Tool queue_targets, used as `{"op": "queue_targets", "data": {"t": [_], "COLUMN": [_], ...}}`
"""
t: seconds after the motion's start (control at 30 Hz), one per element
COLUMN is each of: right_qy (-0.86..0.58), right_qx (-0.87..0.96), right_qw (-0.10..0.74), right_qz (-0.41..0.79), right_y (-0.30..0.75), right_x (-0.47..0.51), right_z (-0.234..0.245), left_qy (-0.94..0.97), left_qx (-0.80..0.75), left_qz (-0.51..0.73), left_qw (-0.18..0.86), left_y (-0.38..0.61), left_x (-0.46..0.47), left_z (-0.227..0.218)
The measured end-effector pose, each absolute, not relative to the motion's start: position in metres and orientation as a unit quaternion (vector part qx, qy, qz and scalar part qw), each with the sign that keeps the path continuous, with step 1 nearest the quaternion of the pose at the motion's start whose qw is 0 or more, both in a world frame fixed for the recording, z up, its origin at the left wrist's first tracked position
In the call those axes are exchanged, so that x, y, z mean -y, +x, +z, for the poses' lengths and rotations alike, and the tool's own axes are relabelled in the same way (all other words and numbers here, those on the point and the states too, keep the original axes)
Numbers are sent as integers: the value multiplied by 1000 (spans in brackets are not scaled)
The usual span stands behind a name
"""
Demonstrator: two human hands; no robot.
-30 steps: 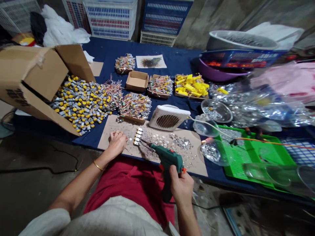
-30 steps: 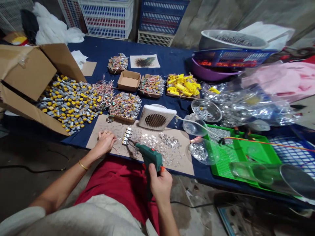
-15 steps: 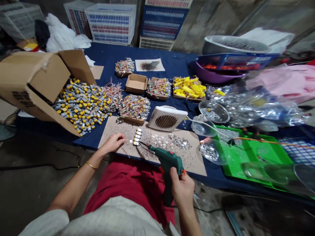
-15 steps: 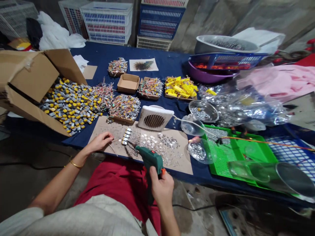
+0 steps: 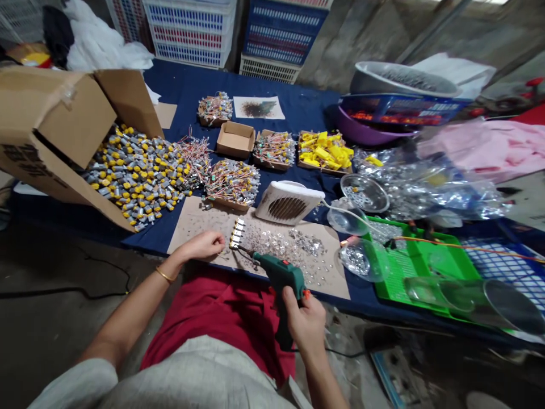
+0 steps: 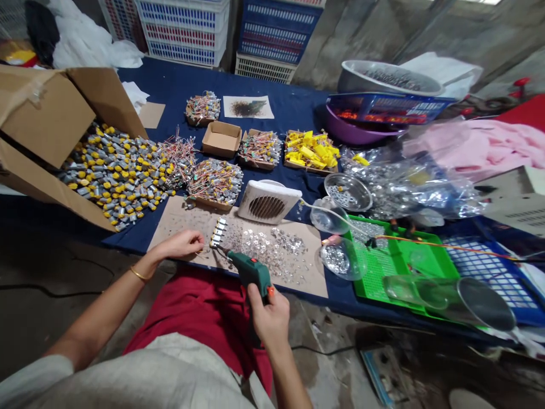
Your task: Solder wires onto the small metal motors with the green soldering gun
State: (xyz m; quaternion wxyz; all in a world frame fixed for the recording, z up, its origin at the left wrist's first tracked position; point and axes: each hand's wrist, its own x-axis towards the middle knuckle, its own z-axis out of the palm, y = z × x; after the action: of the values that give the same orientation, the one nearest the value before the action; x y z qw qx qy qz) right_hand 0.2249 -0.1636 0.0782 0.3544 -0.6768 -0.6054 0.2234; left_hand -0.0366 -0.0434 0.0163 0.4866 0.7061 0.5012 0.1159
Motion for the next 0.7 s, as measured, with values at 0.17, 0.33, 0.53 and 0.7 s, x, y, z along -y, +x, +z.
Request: {"op": "queue_targets", "data": {"t": [0.17, 0.33, 0.53, 0.7], "right_qy": [-674, -660, -640, -633], "right_qx": [617, 651, 685, 694], "right_qw": [343, 323, 305, 297], "right_qz": [218, 194, 171, 174], "right_y": [224, 225, 225, 222], "right_x": [165, 151, 138, 134], "right_z": [72, 80, 89, 94], "left_qy": [704, 694, 701, 702], "left_qx": [-533, -533, -523, -522], "left_qz": [137, 151, 152, 154], "left_qw": [448, 459, 460, 460], "left_y": [-27, -25, -26, -27], "left_x": [39, 32, 31, 30], "left_z": [15, 13, 11, 8]}}
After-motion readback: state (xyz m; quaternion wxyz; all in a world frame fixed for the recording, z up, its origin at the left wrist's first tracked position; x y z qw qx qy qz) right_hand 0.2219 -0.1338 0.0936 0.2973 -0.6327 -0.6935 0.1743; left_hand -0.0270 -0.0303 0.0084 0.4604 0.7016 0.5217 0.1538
